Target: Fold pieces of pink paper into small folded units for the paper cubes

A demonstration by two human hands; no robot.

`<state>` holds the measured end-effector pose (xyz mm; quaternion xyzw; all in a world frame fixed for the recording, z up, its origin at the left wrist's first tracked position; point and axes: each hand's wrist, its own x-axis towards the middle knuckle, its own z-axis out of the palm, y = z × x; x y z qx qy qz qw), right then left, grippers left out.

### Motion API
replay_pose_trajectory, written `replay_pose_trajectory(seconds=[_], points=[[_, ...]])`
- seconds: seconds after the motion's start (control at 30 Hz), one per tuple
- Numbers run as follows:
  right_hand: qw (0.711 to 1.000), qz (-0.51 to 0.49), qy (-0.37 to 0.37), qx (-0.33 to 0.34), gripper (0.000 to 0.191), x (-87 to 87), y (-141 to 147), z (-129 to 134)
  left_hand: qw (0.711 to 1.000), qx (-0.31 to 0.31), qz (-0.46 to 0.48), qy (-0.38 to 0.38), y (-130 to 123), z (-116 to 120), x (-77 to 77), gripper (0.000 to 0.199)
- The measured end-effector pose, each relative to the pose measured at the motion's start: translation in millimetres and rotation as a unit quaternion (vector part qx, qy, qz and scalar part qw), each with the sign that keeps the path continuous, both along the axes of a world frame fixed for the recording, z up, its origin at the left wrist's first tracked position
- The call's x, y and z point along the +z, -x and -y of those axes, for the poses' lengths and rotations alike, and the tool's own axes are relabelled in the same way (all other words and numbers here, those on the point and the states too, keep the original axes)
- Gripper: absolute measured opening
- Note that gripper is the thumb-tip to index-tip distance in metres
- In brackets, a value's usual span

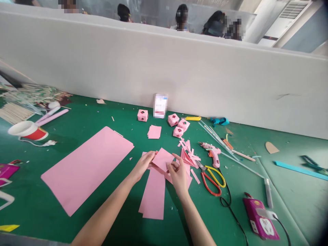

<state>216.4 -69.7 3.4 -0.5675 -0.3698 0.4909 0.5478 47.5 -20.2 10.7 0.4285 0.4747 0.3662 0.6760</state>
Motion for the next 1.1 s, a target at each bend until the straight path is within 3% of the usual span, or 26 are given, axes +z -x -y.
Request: replay_pose_trajectory(seconds=[0.37,0.67,0.8,0.93,1.1], points=[[1.0,0.015,0.004,-0.003,0.05,-3.7,3,-6,0.999,-0.028,0.006,0.027,5,0,-1.4,0.052],[0.999,-0.018,0.033,-0.019,0.046,3.8,-3,-5,0.999,-0.042,-0.007,-0.019,4,2,-4.8,0.049],[1.0,0.021,0.02,0.006,0.051,7.5,-4,-5,0.998,-0.033,-0.025,-0.043,0,6,-7.6,0.043],[0.996,0.086,0.014,0.026,0.033,6.1,-2,-5,0.997,-0.038,-0.031,-0.059,-1,7,-7.6,0.041],[0.995,0.086,0.002,0.06,0.033,4.3,0,-3,0.995,-0.048,-0.029,-0.078,0,9,-5.9,0.038]])
